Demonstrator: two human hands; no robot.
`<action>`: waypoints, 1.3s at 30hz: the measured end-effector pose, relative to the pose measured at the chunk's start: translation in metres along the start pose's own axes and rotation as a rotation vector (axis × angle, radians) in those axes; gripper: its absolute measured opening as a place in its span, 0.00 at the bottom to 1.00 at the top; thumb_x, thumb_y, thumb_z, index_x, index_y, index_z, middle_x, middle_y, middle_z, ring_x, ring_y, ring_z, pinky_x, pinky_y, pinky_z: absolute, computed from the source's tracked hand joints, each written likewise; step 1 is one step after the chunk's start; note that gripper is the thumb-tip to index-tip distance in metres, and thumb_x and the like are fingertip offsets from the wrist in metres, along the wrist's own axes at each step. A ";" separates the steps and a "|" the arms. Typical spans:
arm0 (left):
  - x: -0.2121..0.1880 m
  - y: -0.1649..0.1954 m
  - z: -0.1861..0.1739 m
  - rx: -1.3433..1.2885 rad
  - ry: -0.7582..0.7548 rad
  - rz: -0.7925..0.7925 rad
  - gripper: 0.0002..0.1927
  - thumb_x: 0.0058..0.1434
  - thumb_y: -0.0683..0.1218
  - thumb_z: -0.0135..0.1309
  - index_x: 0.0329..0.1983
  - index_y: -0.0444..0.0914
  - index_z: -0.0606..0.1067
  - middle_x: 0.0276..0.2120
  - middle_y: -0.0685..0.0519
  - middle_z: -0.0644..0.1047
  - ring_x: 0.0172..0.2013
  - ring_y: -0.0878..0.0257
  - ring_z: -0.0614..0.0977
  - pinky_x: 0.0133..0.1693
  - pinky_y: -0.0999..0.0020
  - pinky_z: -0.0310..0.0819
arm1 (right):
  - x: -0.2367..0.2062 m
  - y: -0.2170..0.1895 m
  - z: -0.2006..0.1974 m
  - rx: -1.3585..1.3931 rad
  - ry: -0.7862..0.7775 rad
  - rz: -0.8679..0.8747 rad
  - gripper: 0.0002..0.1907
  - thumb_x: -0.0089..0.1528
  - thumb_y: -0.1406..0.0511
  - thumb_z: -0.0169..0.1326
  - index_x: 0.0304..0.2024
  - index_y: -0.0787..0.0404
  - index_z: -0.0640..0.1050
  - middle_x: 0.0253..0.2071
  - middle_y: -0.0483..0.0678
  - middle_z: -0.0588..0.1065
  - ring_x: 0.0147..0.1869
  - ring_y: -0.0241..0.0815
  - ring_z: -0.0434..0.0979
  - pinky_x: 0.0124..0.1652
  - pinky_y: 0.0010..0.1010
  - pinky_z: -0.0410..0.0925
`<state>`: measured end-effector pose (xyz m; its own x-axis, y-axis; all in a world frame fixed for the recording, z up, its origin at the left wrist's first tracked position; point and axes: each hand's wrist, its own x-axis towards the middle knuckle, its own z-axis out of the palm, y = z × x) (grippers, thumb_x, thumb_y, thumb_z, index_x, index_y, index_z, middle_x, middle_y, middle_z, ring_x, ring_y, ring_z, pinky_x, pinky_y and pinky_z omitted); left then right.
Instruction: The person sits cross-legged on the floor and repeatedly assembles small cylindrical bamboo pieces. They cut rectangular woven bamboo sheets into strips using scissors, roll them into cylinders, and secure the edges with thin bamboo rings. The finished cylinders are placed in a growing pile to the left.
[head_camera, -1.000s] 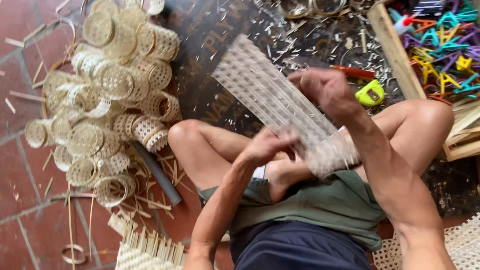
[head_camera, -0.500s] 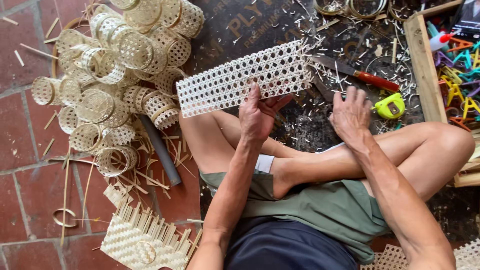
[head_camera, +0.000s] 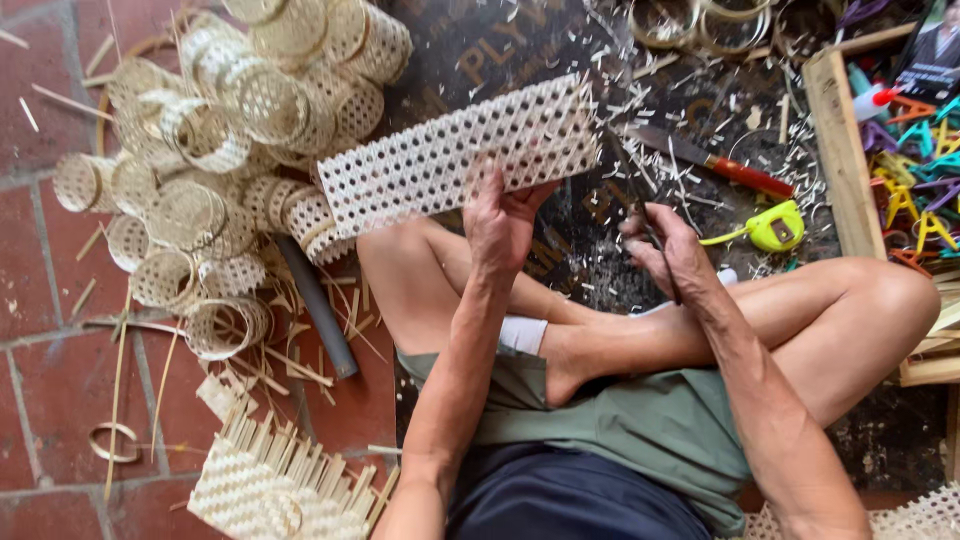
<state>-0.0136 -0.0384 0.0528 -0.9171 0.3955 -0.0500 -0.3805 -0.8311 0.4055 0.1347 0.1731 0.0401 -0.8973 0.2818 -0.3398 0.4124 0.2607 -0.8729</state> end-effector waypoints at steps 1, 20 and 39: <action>0.001 -0.001 0.000 -0.014 -0.013 -0.003 0.16 0.79 0.48 0.40 0.66 0.37 0.67 0.56 0.42 0.79 0.54 0.46 0.82 0.57 0.39 0.77 | -0.008 -0.005 0.010 0.207 -0.037 -0.087 0.26 0.64 0.64 0.56 0.63 0.64 0.68 0.50 0.54 0.77 0.47 0.42 0.79 0.42 0.30 0.72; -0.015 -0.057 0.008 -0.088 0.025 -0.299 0.15 0.77 0.48 0.47 0.60 0.34 0.71 0.52 0.42 0.80 0.52 0.49 0.84 0.58 0.45 0.77 | -0.033 -0.031 0.020 0.694 0.249 -0.338 0.28 0.70 0.60 0.57 0.68 0.65 0.65 0.52 0.52 0.76 0.45 0.36 0.78 0.42 0.29 0.75; -0.035 -0.065 0.038 -0.001 0.057 -0.325 0.15 0.78 0.50 0.49 0.57 0.33 0.72 0.45 0.39 0.82 0.40 0.50 0.85 0.34 0.59 0.79 | -0.056 -0.034 0.031 0.491 0.035 -0.365 0.52 0.64 0.31 0.44 0.70 0.66 0.64 0.58 0.48 0.72 0.54 0.37 0.71 0.51 0.29 0.66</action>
<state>0.0476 0.0163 0.0632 -0.7526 0.6179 -0.2274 -0.6547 -0.6653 0.3589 0.1658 0.1198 0.0774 -0.9579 0.2865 0.0159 -0.0487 -0.1077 -0.9930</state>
